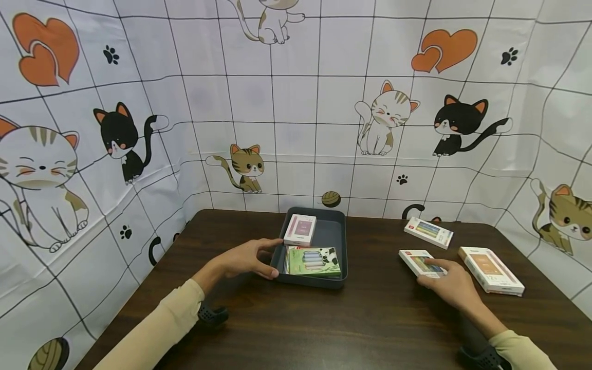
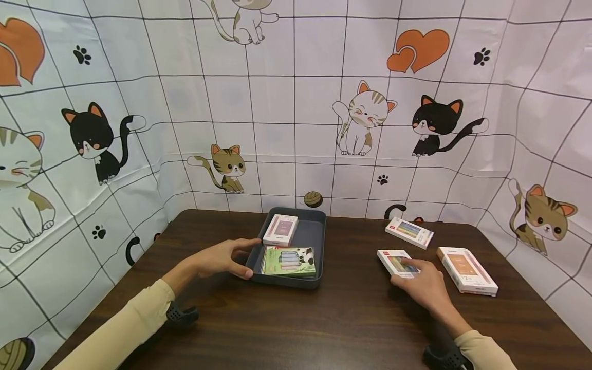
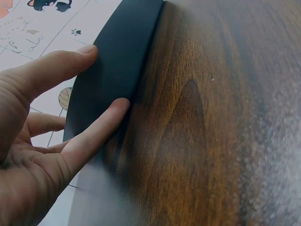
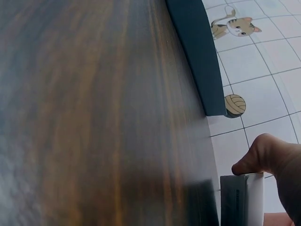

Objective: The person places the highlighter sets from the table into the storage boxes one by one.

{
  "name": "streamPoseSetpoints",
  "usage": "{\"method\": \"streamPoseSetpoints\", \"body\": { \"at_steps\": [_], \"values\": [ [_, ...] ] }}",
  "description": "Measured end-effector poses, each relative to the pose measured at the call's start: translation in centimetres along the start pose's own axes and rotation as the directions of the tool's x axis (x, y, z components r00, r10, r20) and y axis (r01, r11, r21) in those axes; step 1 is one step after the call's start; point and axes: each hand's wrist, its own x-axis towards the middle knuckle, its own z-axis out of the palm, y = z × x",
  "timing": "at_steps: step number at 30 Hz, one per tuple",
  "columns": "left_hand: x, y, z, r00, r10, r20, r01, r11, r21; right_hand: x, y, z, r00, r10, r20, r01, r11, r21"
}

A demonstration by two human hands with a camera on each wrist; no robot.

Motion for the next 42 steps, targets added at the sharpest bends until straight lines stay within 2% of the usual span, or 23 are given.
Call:
{"method": "streamPoseSetpoints", "body": {
  "at_steps": [12,25,34,42],
  "values": [
    [0.0,-0.1,0.0,1.0,0.011,0.008,-0.011,1.0,-0.004,-0.2,-0.4,0.1,1.0,-0.027,-0.009,0.027,1.0,-0.011],
    [0.0,0.0,0.0,1.0,0.008,0.004,-0.008,1.0,0.003,-0.1,-0.6,0.2,0.995,-0.059,-0.08,0.06,0.998,0.016],
    [-0.1,-0.1,0.0,1.0,0.014,0.008,-0.014,1.0,0.003,0.3,-0.8,0.4,0.996,-0.063,-0.067,0.065,0.998,0.023],
    [-0.1,0.0,0.0,1.0,0.023,0.009,-0.023,1.0,0.014,0.3,-1.5,0.5,0.993,-0.077,-0.091,0.079,0.997,0.026]
  ]
}}
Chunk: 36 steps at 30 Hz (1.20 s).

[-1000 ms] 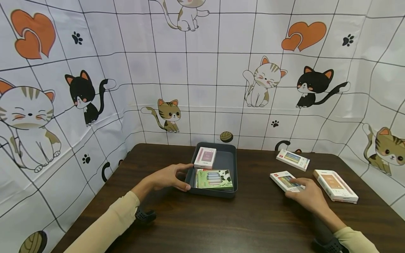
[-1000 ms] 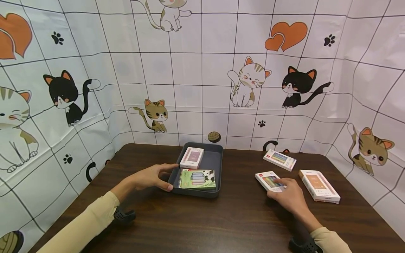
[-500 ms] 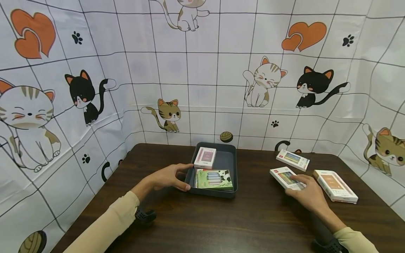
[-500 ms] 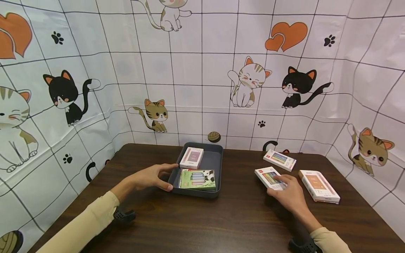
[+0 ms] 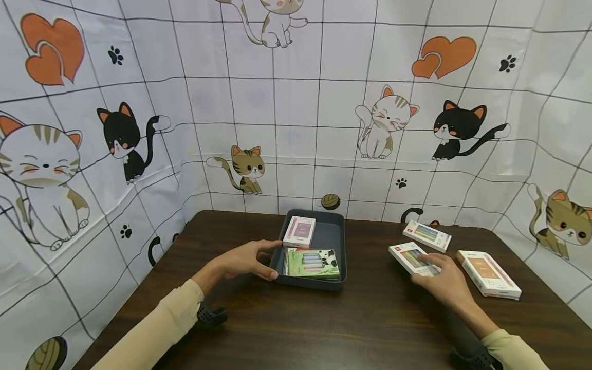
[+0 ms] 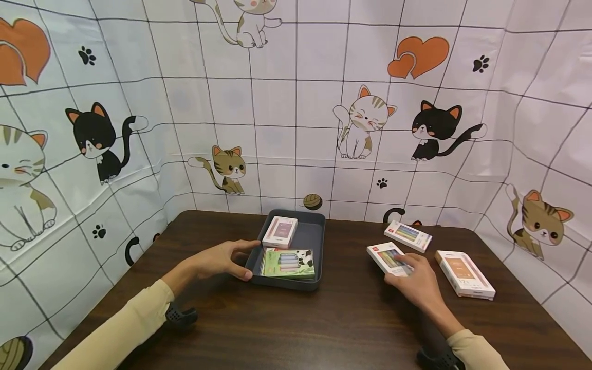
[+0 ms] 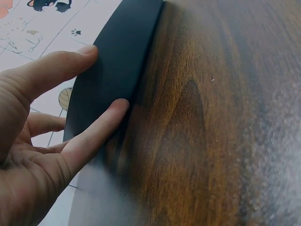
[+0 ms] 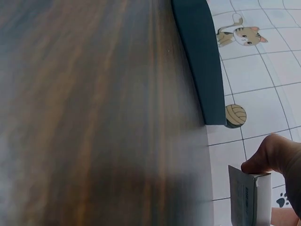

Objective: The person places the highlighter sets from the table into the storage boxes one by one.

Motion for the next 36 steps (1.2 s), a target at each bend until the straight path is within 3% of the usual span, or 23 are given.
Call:
{"method": "streamPoseSetpoints", "body": {
  "at_steps": [11,18,36],
  "values": [
    [-0.1,0.1,-0.2,1.0,-0.006,-0.007,0.006,1.0,0.027,0.9,-1.4,0.6,1.0,-0.026,0.003,0.026,1.0,0.017],
    [-0.1,0.3,-0.1,1.0,0.025,0.01,-0.026,0.999,0.04,1.4,-2.8,1.3,0.999,-0.052,0.016,0.051,0.997,0.058],
    [-0.1,0.2,0.0,1.0,0.0,-0.006,0.001,0.999,0.05,1.8,-5.1,2.0,0.994,-0.097,0.047,0.091,0.989,0.119]
  ]
}}
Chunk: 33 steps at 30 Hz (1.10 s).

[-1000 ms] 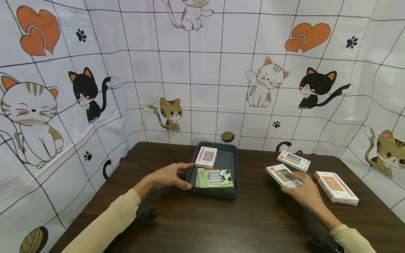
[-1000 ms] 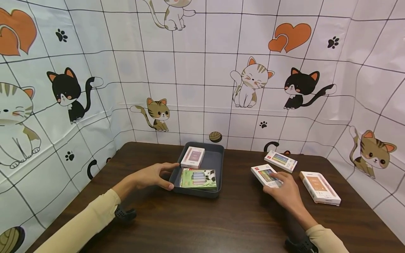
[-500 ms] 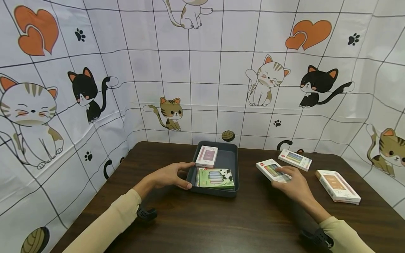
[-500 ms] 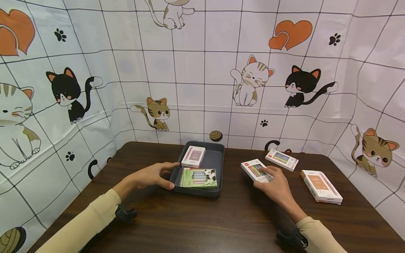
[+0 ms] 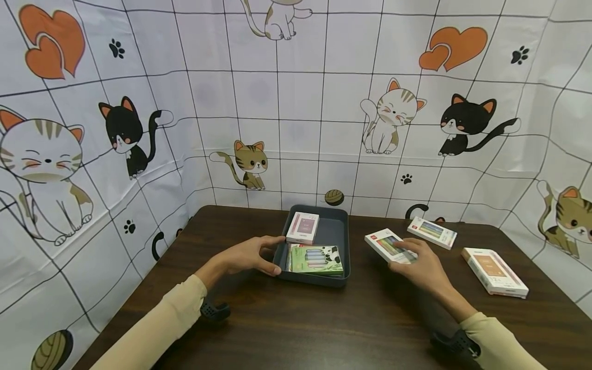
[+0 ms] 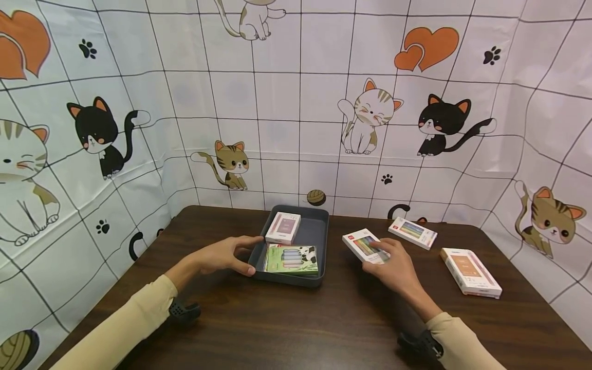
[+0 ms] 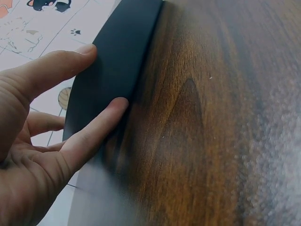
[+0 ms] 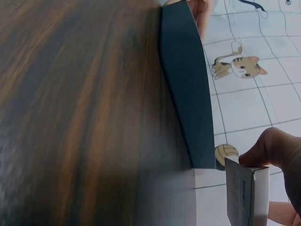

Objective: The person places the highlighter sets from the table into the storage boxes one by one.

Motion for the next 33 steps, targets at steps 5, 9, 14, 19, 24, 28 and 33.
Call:
{"method": "streamPoseSetpoints", "body": {
  "at_steps": [5,9,14,19,24,28,33],
  "values": [
    [-0.1,0.0,-0.1,1.0,-0.002,0.005,0.002,1.0,0.003,0.0,-0.7,0.2,1.0,-0.016,0.012,0.016,1.0,0.001],
    [-0.1,-0.1,-0.1,1.0,0.003,0.005,-0.003,1.0,0.005,0.0,-0.9,0.3,1.0,-0.025,0.015,0.025,1.0,-0.005],
    [0.0,-0.1,-0.1,1.0,0.009,0.011,-0.009,1.0,-0.009,0.1,-1.3,0.3,0.999,-0.035,0.012,0.035,0.999,0.011],
    [0.0,-0.1,-0.1,1.0,0.008,0.011,-0.008,1.0,-0.015,0.2,-2.1,0.5,0.998,-0.052,0.02,0.051,0.998,0.022],
    [-0.1,-0.2,-0.1,1.0,0.006,0.005,-0.006,1.0,-0.007,0.3,-2.7,0.8,0.998,-0.052,0.031,0.051,0.998,0.024],
    [0.0,-0.2,0.0,1.0,0.008,0.008,-0.008,1.0,-0.003,0.5,-3.1,1.0,0.998,-0.053,0.042,0.052,0.998,0.029],
    [0.1,-0.1,0.0,1.0,0.009,0.01,-0.009,1.0,0.003,0.7,-3.4,1.4,0.996,-0.073,0.047,0.071,0.997,0.043]
  ]
}}
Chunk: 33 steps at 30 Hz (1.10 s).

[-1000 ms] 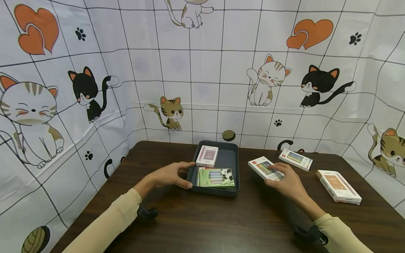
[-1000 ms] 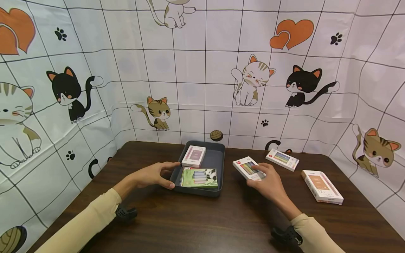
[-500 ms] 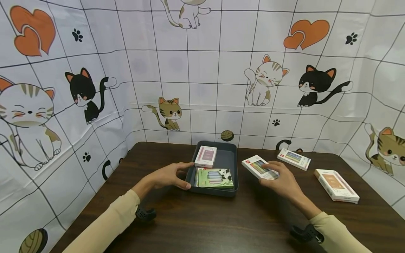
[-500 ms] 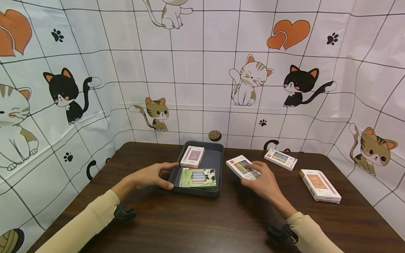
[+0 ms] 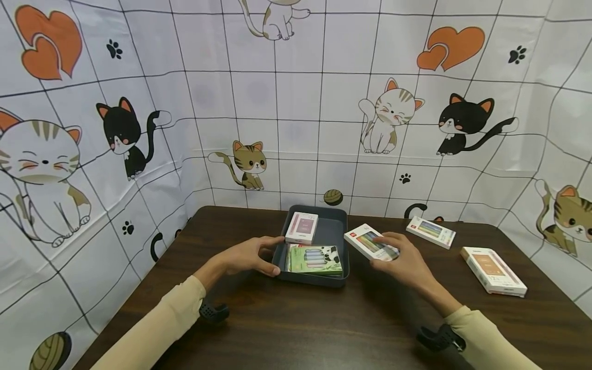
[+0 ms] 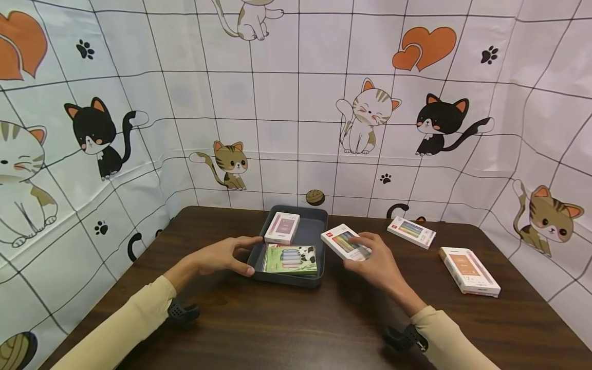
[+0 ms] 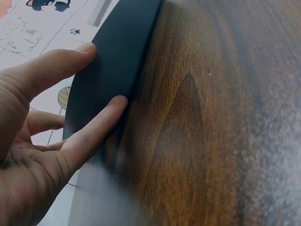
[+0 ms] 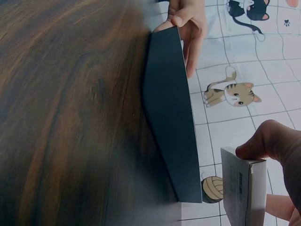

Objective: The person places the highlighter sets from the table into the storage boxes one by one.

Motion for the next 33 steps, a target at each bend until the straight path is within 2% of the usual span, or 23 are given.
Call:
{"method": "streamPoseSetpoints", "body": {
  "at_steps": [8,20,33],
  "values": [
    [0.1,0.3,0.0,1.0,-0.004,0.002,0.004,1.0,0.017,0.6,-0.5,1.0,0.999,-0.028,0.027,0.028,0.999,0.02],
    [0.1,0.6,-0.1,1.0,0.007,0.004,-0.007,1.0,0.029,1.4,-0.9,2.0,0.991,-0.129,0.048,0.125,0.989,0.075],
    [-0.2,0.3,-0.1,1.0,-0.002,0.002,0.002,0.999,0.032,2.2,-1.8,3.0,0.975,-0.178,0.134,0.167,0.982,0.088]
  ]
}}
